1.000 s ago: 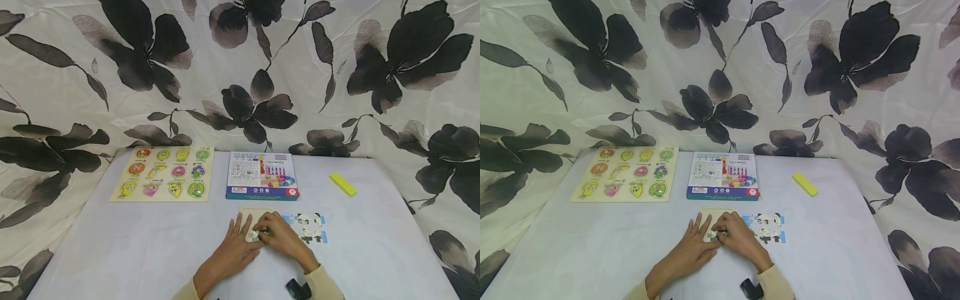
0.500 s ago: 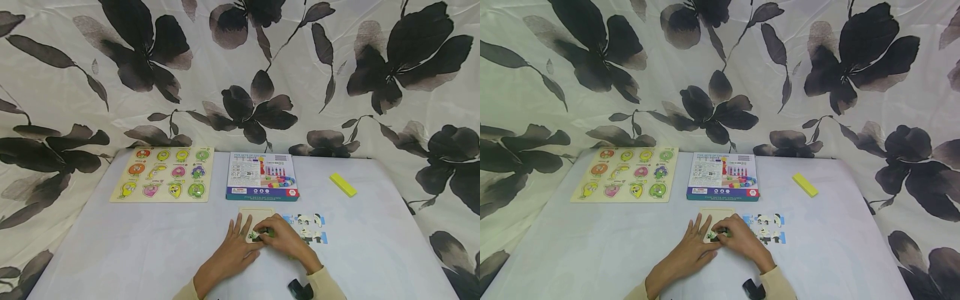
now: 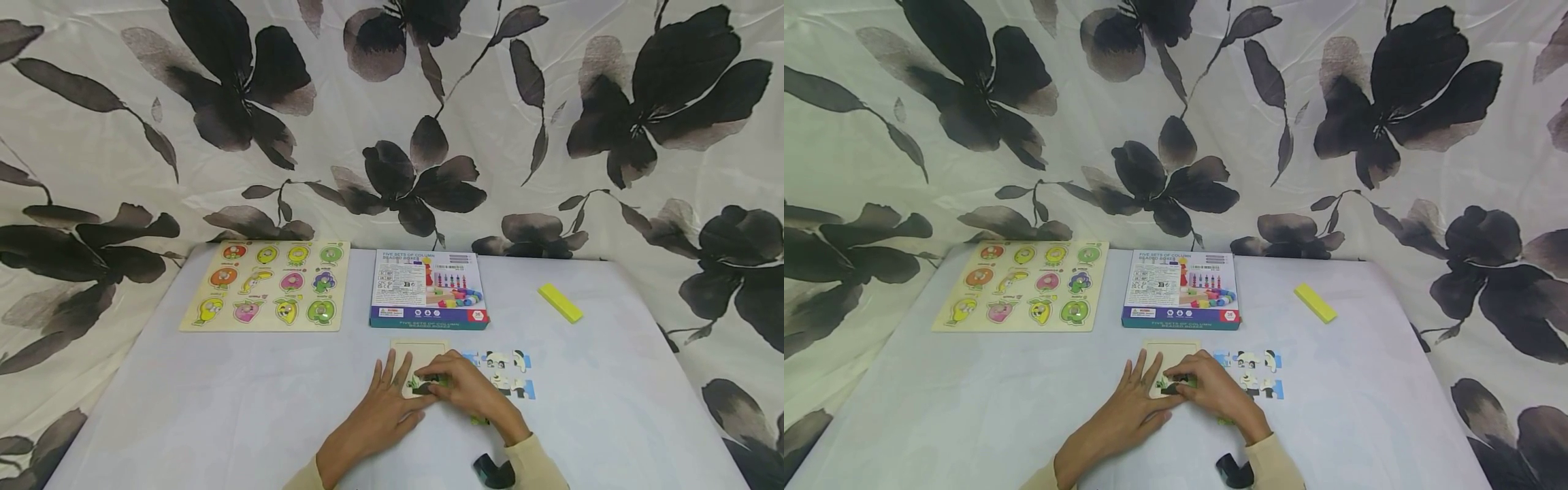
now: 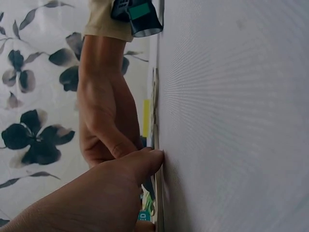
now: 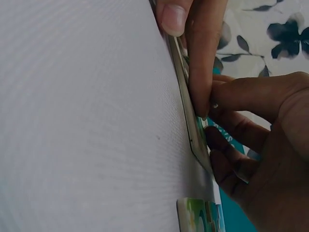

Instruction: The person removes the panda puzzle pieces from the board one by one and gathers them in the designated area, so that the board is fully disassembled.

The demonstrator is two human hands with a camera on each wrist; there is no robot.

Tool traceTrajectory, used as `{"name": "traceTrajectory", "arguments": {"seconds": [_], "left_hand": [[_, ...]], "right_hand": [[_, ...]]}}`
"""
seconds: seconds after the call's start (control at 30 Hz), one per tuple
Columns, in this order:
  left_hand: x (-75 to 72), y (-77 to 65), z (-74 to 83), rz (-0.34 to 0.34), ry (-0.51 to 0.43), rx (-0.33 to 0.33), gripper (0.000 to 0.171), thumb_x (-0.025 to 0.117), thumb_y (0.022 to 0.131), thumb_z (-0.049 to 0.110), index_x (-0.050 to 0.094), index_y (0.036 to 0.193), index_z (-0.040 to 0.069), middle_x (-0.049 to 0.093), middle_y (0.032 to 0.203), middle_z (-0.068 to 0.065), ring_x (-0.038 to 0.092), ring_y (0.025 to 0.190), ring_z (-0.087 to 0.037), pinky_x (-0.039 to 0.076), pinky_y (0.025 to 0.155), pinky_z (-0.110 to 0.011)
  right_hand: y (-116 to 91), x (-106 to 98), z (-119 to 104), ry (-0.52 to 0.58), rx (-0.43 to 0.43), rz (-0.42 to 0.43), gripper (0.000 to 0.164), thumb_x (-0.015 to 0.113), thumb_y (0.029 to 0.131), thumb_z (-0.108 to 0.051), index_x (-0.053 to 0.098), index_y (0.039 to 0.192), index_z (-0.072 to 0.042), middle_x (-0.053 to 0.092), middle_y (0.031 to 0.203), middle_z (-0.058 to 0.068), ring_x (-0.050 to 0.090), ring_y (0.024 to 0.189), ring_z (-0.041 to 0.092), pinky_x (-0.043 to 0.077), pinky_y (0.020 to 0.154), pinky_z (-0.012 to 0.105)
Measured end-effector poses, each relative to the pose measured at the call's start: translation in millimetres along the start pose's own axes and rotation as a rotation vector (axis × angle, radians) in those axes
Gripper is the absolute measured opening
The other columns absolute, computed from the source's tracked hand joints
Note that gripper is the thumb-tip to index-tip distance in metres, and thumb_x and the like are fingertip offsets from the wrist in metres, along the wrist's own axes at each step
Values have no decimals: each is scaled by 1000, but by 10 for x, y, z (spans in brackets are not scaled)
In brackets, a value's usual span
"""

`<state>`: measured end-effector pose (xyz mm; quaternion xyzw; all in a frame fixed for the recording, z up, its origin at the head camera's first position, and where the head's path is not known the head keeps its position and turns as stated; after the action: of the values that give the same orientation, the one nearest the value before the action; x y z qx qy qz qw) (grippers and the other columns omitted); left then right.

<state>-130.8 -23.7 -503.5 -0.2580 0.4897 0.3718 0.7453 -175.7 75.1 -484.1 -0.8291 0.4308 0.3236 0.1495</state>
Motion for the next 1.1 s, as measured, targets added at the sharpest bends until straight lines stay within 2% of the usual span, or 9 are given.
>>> {"name": "traceTrajectory", "arguments": {"seconds": [0.37,0.53,0.87,1.1], "left_hand": [[0,2,0,8,6,-1,35,52,98,36,56,132,41,17,155,-25,-1,142,-50,9,110,-67],[0,-1,3,9,7,-2,36,51,98,37,54,134,42,17,155,-25,-1,142,-49,10,110,-66],[-8,3,18,5,23,5,37,50,99,38,51,136,41,17,156,-24,-1,142,-50,12,110,-66],[-1,3,21,-7,12,4,38,48,100,37,49,137,42,16,156,-24,-2,142,-50,12,110,-67]], "right_hand": [[3,3,-7,1,-18,-14,32,70,84,-4,71,115,-11,69,103,-5,54,97,13,45,86,31],[-7,-16,20,18,11,-9,29,68,86,-4,71,114,-10,69,103,-6,54,99,12,45,89,32],[8,-40,11,-13,-33,34,26,68,86,-4,73,111,-11,69,98,-6,54,91,12,45,82,29],[24,-50,70,62,3,56,24,66,88,-4,74,109,-12,69,93,-7,53,87,9,44,79,28]]}}
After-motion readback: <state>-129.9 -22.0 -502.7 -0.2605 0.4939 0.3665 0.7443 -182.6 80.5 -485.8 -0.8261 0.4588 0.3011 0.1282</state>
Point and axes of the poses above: each hand's wrist, its own y-axis towards the middle knuckle, its own x-axis out of the palm, z = x × y, the point moved 9 cm from there along y, towards the middle knuckle
